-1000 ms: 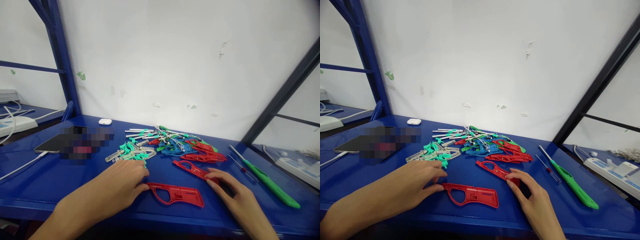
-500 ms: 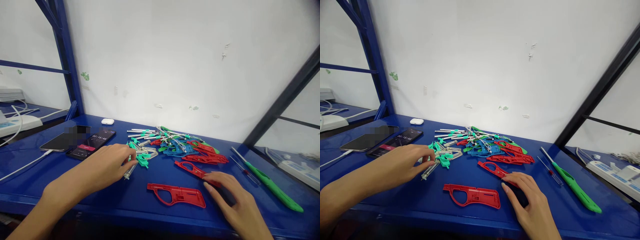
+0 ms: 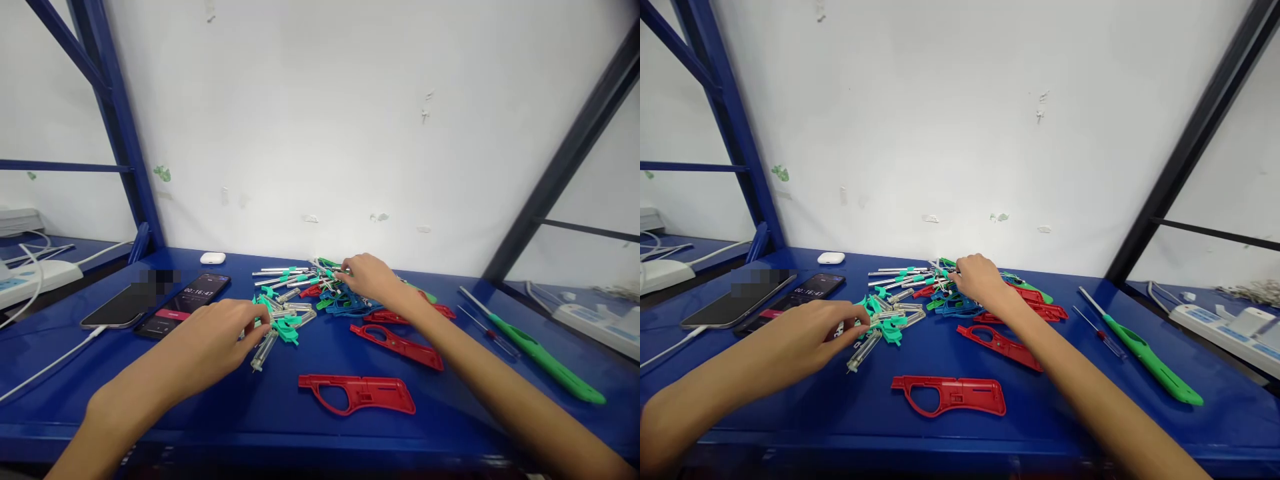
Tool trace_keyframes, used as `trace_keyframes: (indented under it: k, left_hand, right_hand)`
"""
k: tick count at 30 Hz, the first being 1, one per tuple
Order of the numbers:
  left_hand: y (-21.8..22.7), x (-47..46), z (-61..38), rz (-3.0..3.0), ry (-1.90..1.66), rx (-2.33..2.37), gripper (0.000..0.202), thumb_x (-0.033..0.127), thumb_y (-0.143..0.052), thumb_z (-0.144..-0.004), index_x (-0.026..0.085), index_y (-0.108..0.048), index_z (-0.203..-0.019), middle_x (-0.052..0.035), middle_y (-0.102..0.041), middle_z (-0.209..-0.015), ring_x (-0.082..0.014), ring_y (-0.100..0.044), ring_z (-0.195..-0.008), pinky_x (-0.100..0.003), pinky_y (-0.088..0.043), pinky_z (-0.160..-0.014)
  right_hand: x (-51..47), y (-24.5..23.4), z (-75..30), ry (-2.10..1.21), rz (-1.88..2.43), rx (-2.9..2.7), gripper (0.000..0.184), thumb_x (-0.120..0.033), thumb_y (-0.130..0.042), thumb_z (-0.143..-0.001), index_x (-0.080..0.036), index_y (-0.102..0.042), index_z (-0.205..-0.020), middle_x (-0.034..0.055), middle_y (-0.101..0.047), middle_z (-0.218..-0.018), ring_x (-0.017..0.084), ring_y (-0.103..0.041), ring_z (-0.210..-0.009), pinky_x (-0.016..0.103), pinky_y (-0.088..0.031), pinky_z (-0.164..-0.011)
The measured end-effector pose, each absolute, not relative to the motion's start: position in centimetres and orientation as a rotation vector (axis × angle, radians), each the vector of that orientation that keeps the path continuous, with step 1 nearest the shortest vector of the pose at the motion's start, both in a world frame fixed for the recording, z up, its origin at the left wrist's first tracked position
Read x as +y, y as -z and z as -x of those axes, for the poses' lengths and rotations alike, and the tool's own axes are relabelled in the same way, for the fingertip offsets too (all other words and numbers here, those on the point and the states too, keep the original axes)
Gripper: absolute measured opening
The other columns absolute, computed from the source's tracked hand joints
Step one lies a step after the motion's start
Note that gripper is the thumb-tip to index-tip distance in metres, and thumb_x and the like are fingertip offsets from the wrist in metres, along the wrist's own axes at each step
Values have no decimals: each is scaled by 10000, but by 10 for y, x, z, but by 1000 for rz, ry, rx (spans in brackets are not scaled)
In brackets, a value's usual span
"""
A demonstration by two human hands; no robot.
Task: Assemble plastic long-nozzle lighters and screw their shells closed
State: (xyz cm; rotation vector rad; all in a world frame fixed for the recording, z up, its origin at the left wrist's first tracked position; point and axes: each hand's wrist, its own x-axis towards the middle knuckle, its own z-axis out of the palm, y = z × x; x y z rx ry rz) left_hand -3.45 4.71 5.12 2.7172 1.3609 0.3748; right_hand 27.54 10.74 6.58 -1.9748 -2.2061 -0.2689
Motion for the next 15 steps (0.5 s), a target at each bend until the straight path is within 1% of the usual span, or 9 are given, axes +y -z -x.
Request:
trace_keyframes:
  k: [6,10,13,15]
  left_hand:
    - [-53,45,35,-2741,-416,1345,287,341,-477,-1082,253,-708,-935,-22,-766,-940,-229,-690,-805,-316,-405,-646]
    - [-58,44,33,-2753,-489,1337,333,349,-466,-1085,250,-699,-870,-12,-749,-861,-212,-662,-743,-318,-385,-621]
    - [-63,43,31,-2764,-611,1340,340,338,-434,-1085,245,-725,-936,-22,-759,-914,-216,-660,-783,-330,-424,-686]
    - [-65,39,30,-2810,-810,1290,313,325,-449,-1079,232,-739,-1007,-38,-768,-985,-228,-671,-855,-339,-452,-738]
  right_hand:
    - [132,-51,-254,279,2003,-2199,353,-374,-680,-1037,-203,-652,-1345,112,-663,-1377,256,-696,-1137,472,-607,-954]
    - [128,-55,-255,283,1969,-2117,358,-374,-682,-1036,-202,-650,-1348,111,-662,-1377,257,-696,-1139,475,-607,-954]
    - [117,-75,-263,258,1897,-2035,358,-376,-686,-1034,-201,-649,-1344,107,-663,-1371,255,-698,-1133,476,-611,-948]
    - [104,-93,-269,227,1812,-1999,338,-386,-670,-1044,-187,-660,-1317,98,-700,-1291,237,-718,-1064,451,-618,-910]
